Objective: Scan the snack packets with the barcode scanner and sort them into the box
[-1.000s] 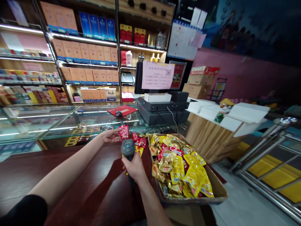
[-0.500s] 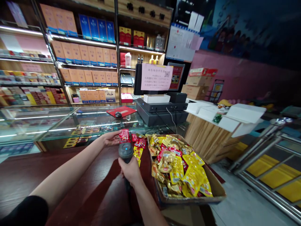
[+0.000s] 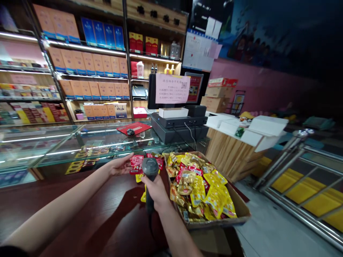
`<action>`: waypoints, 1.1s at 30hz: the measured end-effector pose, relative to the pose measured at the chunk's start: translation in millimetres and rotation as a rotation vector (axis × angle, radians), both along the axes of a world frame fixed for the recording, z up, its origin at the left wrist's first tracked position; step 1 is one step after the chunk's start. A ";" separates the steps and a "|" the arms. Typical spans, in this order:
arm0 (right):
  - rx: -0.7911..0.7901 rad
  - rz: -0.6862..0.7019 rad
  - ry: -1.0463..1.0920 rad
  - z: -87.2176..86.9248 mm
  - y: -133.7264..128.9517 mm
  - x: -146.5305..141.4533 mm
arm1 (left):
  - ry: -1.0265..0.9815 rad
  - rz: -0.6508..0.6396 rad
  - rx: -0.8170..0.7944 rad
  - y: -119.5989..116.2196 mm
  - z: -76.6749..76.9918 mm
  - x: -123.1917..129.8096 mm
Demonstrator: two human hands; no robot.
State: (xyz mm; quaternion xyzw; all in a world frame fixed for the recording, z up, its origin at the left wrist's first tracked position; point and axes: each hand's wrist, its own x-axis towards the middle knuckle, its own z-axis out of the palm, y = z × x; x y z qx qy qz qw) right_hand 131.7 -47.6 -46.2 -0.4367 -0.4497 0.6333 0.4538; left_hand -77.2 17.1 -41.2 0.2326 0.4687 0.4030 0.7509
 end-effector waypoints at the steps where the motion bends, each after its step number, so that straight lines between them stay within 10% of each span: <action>1: -0.104 0.028 0.061 3.4 2.1 5.0 | -0.024 -0.032 0.017 -6.9 -0.6 0.8; 6: -0.518 0.232 0.335 10.4 8.2 30.2 | -0.306 -0.228 0.064 -39.8 4.6 7.5; 12: -0.487 0.235 0.382 31.1 0.0 70.8 | -0.443 -0.319 0.050 -50.0 28.6 31.9; 24: -0.280 -0.049 0.295 70.2 8.0 197.0 | -0.345 -0.568 0.066 11.6 63.4 174.7; 33: -0.250 -0.341 0.244 78.2 35.2 233.9 | -0.234 -0.486 0.045 65.7 63.8 246.6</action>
